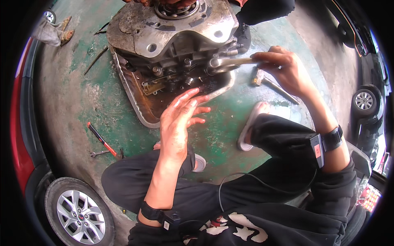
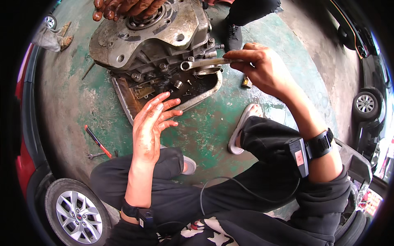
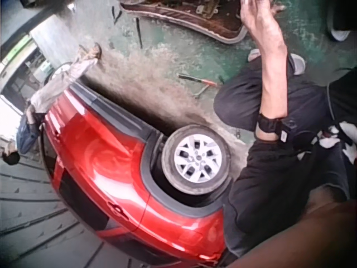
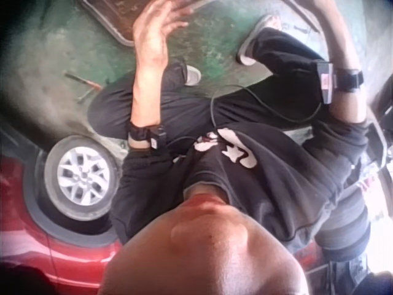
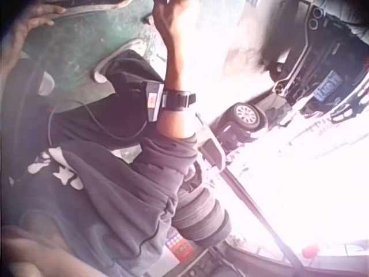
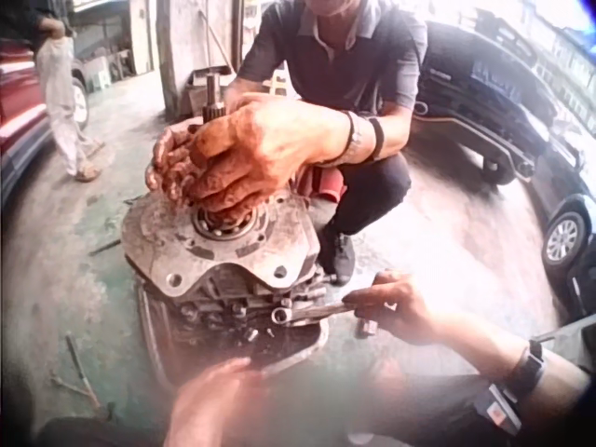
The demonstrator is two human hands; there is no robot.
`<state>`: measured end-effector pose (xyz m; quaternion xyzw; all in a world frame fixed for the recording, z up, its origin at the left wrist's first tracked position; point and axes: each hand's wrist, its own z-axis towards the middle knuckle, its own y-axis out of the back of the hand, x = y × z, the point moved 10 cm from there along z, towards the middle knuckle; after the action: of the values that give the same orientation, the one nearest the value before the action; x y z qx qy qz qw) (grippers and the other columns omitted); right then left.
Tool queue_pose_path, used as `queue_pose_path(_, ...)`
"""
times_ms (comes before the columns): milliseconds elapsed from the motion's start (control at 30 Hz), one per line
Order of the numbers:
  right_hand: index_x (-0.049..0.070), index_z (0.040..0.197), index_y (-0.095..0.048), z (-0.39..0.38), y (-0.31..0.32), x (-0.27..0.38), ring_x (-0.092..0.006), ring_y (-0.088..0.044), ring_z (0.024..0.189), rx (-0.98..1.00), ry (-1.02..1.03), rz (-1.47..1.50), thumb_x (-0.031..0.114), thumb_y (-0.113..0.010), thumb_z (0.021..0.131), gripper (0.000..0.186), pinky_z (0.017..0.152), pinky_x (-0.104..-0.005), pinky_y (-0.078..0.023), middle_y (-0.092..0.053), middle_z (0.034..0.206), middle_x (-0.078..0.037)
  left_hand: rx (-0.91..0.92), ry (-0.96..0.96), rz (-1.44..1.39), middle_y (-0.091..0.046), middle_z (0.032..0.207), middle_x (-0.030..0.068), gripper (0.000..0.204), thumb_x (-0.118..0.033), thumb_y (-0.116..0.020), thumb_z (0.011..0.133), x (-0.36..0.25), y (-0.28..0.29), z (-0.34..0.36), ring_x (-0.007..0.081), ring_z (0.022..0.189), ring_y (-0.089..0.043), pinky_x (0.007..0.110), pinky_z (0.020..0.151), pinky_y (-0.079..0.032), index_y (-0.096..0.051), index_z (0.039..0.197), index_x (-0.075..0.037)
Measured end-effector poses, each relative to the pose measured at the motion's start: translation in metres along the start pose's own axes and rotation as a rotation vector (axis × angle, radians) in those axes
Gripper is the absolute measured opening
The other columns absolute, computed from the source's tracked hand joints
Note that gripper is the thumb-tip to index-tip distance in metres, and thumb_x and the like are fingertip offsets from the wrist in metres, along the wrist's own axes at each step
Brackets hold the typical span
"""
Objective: The person works on a disassembled engine block placed in a metal tray on the floor. They insert and tighten bolts with a wrench, adjust internal components, and coordinate with another person who also manipulates parts of the engine.
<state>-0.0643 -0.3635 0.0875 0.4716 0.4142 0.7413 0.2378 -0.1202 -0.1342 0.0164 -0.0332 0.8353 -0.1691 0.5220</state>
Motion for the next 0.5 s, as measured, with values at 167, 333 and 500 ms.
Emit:
queue_pose_path(167,0.007,0.104,-0.070,-0.002,-0.009,-0.027,-0.0198,-0.055,0.069,-0.058,-0.037,0.029,0.006,-0.065,0.084,0.021,0.061,-0.0320,-0.044,-0.061,0.078,-0.010,-0.004,0.025,0.018,-0.065,0.107,0.0164,0.037,-0.025,-0.050,0.095,0.003,0.000,-0.007,0.0208,0.089,-0.065,0.029,0.074,-0.050,-0.054,0.122,0.000)
queue_pose_path(333,0.007,0.108,-0.069,-0.006,-0.018,-0.051,-0.0173,-0.056,0.071,0.002,-0.211,0.096,0.007,-0.067,0.083,0.025,0.064,-0.0306,-0.045,-0.059,0.077,-0.009,-0.004,0.005,0.011,-0.065,0.105,0.0154,0.035,-0.025,-0.050,0.095,-0.001,0.001,-0.011,0.0199,0.087,-0.065,0.029,0.074,-0.049,-0.055,0.120,-0.001)
queue_pose_path(500,0.005,0.113,-0.066,-0.017,-0.039,-0.061,-0.0188,-0.063,0.071,0.148,-0.499,0.162,0.013,-0.063,0.088,0.026,0.067,-0.0334,-0.050,-0.068,0.079,-0.014,-0.021,-0.001,0.016,-0.066,0.103,0.0146,0.034,-0.026,-0.051,0.095,-0.005,0.005,-0.014,0.0190,0.085,-0.065,0.029,0.073,-0.049,-0.056,0.118,-0.001)
